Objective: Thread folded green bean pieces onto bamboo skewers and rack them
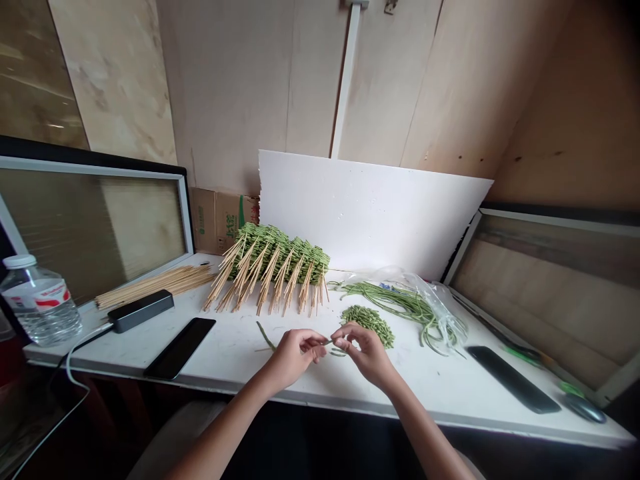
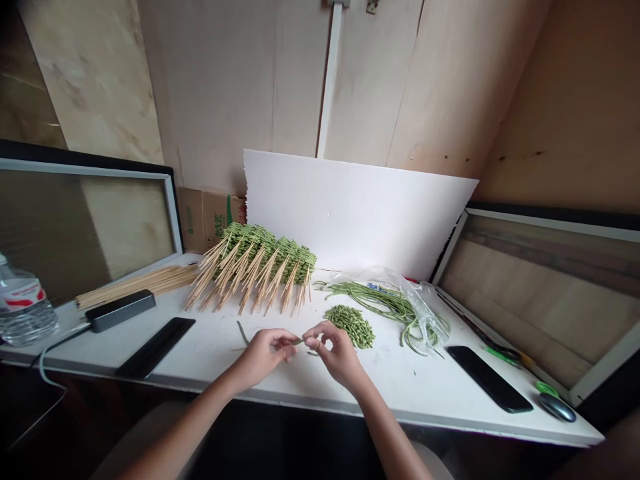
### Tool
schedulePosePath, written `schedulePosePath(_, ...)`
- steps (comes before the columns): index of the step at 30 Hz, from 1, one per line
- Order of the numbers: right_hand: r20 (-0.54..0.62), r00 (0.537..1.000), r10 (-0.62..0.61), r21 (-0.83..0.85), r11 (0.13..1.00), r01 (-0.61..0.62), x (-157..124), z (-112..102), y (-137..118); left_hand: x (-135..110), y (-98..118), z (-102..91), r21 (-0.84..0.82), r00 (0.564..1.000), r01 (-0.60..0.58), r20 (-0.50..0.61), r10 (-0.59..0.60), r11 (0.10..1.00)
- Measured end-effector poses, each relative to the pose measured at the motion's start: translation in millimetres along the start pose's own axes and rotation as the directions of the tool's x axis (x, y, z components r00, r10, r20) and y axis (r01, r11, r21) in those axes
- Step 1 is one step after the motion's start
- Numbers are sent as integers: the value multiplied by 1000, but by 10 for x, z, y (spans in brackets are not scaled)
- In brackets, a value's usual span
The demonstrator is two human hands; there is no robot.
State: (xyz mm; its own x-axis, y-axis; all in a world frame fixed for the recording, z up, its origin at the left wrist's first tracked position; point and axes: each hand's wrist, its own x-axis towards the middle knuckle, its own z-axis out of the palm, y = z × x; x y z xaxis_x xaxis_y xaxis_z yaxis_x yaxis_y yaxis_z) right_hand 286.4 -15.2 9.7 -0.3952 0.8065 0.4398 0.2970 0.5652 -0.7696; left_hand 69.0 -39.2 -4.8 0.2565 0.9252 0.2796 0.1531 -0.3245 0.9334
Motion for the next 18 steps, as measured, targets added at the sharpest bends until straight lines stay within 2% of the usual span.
schedulePosePath(4, 17, 999, -27, -52, 998, 28, -5, -83, -26, -4, 37, -37, 123, 996, -63, -61, 71, 990)
schedulePosePath(8, 24, 993, -112, -103, 988, 114, -19, -41, -132, -26, 113, -23, 201, 984, -134, -91, 155, 970)
schedulePosePath(14, -42, 967, -251, -113, 963, 245, -28, 69, -184, -59, 161, 5, 327, 970, -230, 0, 243, 917)
schedulePosePath(18, -77, 964, -254, -18, 967, 253, -45, 155, -144, -77, 172, 19, 332, 958, -284, 54, 283, 900)
